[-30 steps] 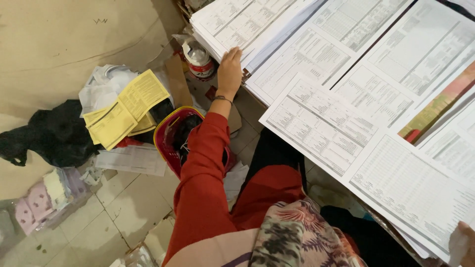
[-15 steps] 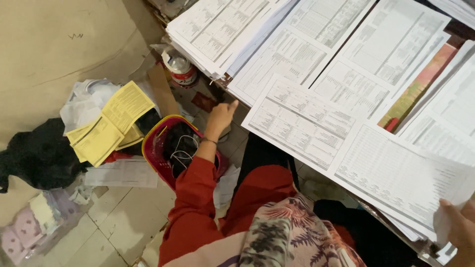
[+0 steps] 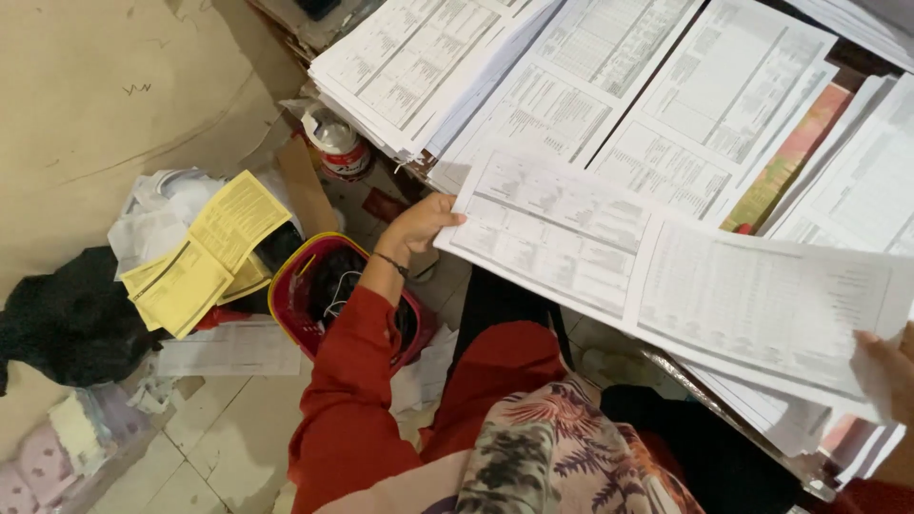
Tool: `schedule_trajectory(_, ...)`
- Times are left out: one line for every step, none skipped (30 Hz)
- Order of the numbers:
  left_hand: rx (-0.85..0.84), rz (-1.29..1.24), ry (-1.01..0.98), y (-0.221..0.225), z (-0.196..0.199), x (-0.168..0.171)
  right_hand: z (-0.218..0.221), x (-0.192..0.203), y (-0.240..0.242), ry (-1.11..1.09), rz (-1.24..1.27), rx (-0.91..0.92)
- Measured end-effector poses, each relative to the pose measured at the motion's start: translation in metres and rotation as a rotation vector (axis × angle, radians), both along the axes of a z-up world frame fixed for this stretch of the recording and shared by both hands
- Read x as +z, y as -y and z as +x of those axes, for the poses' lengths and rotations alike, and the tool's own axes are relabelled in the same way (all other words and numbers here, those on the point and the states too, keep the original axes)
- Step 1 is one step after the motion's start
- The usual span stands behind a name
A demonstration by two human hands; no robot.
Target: The person is flipping through and organizing several large stacks of printed documents on a table in a print shop.
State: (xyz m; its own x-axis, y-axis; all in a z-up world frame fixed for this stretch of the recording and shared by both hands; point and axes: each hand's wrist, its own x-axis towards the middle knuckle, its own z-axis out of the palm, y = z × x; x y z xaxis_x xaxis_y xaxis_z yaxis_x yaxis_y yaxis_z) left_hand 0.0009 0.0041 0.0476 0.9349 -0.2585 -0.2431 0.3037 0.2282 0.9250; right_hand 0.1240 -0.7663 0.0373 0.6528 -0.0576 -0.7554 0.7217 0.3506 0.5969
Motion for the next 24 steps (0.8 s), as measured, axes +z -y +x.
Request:
schedule_trajectory(0.076, -0.024, -0.029, -0.006, 0.004, 0.006, 0.006, -0.004, 0.013, -0.098, 0.348, -0.153)
schedule_trajectory(0.153, -0.048, -0.059, -0.011, 0.007, 0.012, 0.012, -0.008, 0.025, -0.195, 0.697, -0.307)
schedule_trajectory(0.150, -0.047, -0.056, -0.019, 0.006, 0.027, 0.017, -0.011, 0.034, -0.192, 0.700, -0.309)
schedule_trajectory(0.232, -0.129, -0.014, -0.026, 0.005, 0.042, 0.023, -0.013, 0.042, -0.331, 1.227, -0.533)
schedule_trajectory(0.311, -0.213, 0.031, -0.033, 0.007, 0.058, 0.029, -0.014, 0.052, -0.465, 1.758, -0.751)
schedule_trajectory(0.305, -0.212, 0.036, -0.043, 0.008, 0.067, 0.030, -0.009, 0.051, -0.458, 1.763, -0.749)
schedule_trajectory(0.406, -0.213, 0.088, -0.053, 0.008, 0.074, 0.028, -0.002, 0.051, -0.594, 2.293, -0.963)
schedule_trajectory(0.507, -0.213, 0.140, -0.063, 0.008, 0.082, 0.027, 0.004, 0.051, -0.731, 2.827, -1.168)
schedule_trajectory(0.501, -0.213, 0.141, -0.074, 0.012, 0.081, 0.003, 0.019, 0.028, -0.723, 2.833, -1.165)
schedule_trajectory(0.622, -0.188, 0.202, -0.085, 0.017, 0.079, -0.020, 0.035, 0.004, -0.706, 2.895, -1.371)
schedule_trajectory(0.744, -0.163, 0.262, -0.096, 0.021, 0.078, -0.042, 0.051, -0.021, -0.683, 2.944, -1.584)
schedule_trajectory(0.740, -0.164, 0.264, -0.104, 0.029, 0.082, -0.060, 0.078, -0.058, -0.678, 2.949, -1.581)
schedule_trajectory(0.848, -0.182, 0.233, -0.111, 0.034, 0.085, -0.082, 0.108, -0.094, -0.270, 2.833, -1.840)
schedule_trajectory(0.956, -0.200, 0.201, -0.117, 0.040, 0.087, -0.108, 0.142, -0.129, 0.121, 2.646, -2.064)
schedule_trajectory(0.953, -0.199, 0.200, -0.118, 0.047, 0.094, -0.112, 0.105, -0.116, 0.125, 2.647, -2.067)
schedule_trajectory(1.059, -0.138, 0.118, -0.120, 0.054, 0.102, -0.116, 0.068, -0.103, 0.025, 2.860, -1.923)
schedule_trajectory(1.162, -0.076, 0.032, -0.119, 0.061, 0.108, -0.121, 0.032, -0.088, -0.085, 3.061, -1.755)
schedule_trajectory(1.157, -0.076, 0.029, -0.125, 0.070, 0.101, -0.125, 0.043, -0.092, -0.076, 3.061, -1.757)
schedule_trajectory(1.151, -0.070, 0.017, -0.132, 0.077, 0.094, -0.129, 0.055, -0.096, 0.031, 2.993, -1.818)
schedule_trajectory(1.144, -0.064, 0.004, -0.139, 0.084, 0.087, -0.134, 0.067, -0.100, 0.135, 2.921, -1.876)
schedule_trajectory(1.138, -0.064, 0.005, -0.138, 0.087, 0.085, -0.133, 0.063, -0.098, 0.144, 2.925, -1.874)
schedule_trajectory(1.150, -0.010, -0.083, -0.137, 0.091, 0.083, -0.133, 0.059, -0.096, 0.079, 2.963, -1.860)
schedule_trajectory(1.168, 0.043, -0.173, -0.137, 0.091, 0.081, -0.130, 0.056, -0.095, 0.003, 2.994, -1.844)
schedule_trajectory(1.168, 0.042, -0.173, -0.142, 0.094, 0.072, -0.128, 0.057, -0.096, 0.004, 2.994, -1.842)
